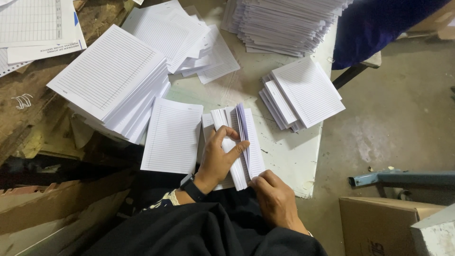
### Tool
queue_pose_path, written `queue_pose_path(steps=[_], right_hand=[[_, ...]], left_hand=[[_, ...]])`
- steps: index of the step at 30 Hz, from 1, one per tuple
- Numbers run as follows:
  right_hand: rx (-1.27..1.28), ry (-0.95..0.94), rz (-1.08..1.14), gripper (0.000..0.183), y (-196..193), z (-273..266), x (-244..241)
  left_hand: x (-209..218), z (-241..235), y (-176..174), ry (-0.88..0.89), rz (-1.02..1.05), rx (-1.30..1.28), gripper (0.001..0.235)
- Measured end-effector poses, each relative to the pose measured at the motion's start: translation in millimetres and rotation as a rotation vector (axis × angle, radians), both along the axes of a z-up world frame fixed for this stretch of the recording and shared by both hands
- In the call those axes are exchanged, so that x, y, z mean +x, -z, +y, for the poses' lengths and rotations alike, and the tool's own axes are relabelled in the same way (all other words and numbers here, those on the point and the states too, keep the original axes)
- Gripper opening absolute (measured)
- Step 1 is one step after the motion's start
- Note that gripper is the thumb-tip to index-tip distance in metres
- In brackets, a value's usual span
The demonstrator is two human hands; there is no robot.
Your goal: Counting and sorting stacks of printed lined paper on a workbench.
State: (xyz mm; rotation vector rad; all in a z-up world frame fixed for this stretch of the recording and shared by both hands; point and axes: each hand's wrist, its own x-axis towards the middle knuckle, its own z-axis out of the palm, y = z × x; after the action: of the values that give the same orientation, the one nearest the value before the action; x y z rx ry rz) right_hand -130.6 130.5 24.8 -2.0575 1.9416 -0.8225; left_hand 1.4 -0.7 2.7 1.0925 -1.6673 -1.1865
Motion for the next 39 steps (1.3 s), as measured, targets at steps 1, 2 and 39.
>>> queue_pose_path(steps=[1,2,39], right_hand=[[0.001,0.000,-0.001,0.011,0.7,0.0,0.0],[-0.020,-0.006,0.006,0.011,1.3,-0.3,-0.2],[0.532,0.444,-0.736,0.044,-20.9,-57.2,-4.8]], left_hand=[[0.1,0.2,0.0,0.000,-0.001,0.001,0.026],[0.0,0.2,-0.1,-0.001,0.006,0.004,0.025],[75.3,5.5,-1.9,-0.060,-0.065,-0.275,0.019]])
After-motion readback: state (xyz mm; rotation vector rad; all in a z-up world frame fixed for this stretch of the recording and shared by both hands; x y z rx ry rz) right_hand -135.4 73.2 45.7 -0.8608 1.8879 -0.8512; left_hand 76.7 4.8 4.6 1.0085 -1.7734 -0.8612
